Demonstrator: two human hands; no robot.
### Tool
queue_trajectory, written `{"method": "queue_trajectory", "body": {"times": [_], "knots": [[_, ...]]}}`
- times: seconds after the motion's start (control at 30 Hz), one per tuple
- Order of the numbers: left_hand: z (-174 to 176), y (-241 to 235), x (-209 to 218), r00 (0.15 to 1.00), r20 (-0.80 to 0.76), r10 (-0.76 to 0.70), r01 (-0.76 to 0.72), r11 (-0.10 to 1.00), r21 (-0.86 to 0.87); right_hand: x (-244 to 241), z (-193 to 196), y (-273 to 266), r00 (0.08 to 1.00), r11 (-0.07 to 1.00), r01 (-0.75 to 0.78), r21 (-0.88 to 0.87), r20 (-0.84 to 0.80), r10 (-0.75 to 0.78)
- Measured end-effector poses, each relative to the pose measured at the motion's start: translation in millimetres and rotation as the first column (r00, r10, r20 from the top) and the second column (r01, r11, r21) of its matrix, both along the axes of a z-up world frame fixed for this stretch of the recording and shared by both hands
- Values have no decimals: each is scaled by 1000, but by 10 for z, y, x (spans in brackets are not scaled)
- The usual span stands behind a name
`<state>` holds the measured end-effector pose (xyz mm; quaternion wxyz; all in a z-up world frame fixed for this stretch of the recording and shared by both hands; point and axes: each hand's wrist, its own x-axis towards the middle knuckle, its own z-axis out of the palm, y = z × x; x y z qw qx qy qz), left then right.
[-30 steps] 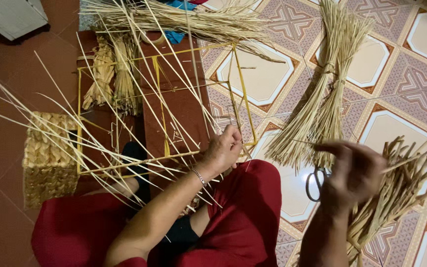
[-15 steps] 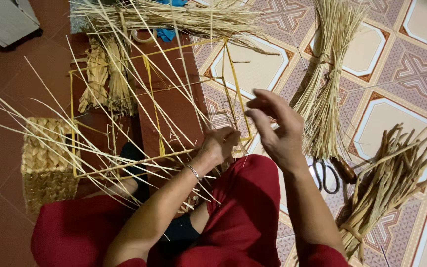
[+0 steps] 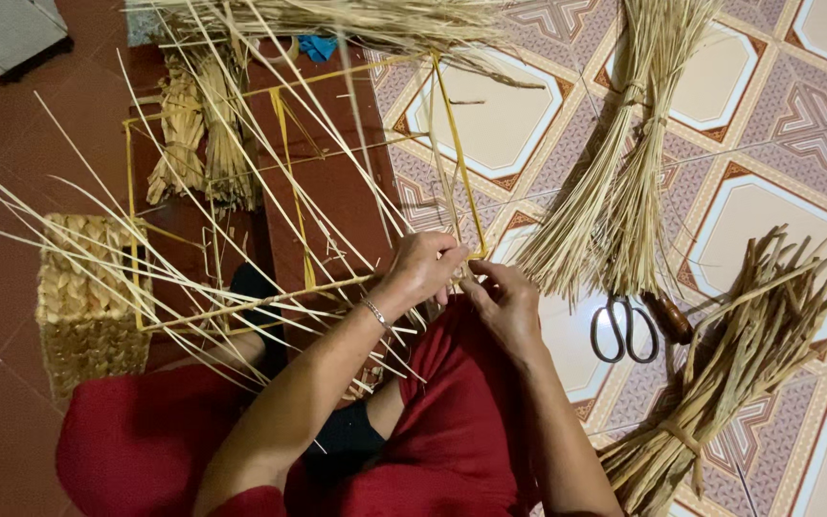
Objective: The person weaves thin dried plant strips into a rectangular basket frame. They repeatedly insert and pull strips through the frame, adjusting alignment by hand. Bundles of strips and a pair of scissors are visible nearby.
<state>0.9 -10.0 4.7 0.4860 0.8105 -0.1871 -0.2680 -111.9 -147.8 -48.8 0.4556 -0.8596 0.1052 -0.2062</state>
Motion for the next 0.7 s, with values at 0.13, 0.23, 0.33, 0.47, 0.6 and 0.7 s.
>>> {"method": "queue_trajectory", "body": {"times": [0.13, 0.23, 0.33, 0.47, 0.6, 0.7], "knots": [[30, 55, 11, 999, 6, -36, 36, 998, 46, 37, -140, 19, 995, 993, 18, -120, 102, -5], [40, 40, -4, 999, 41, -17, 17, 1000, 20, 70, -206, 12, 987, 974, -9, -225, 153, 45], [7, 44, -48, 997, 82, 9, -2, 996, -92, 60, -269, 3, 988, 941, -30, -336, 130, 78], [-74, 45, -51, 994, 97, 42, -25, 985, -171, 21, -330, -43, 996, 925, -52, -375, 41, 73], [-170, 54, -34, 993, 120, -6, 15, 997, -77, -66, -370, -110, 996, 948, -87, -307, -7, 89], [-169, 51, -7, 992, 118, -37, 42, 998, -38, -45, -348, -143, 993, 944, -95, -315, -89, 70]]}}
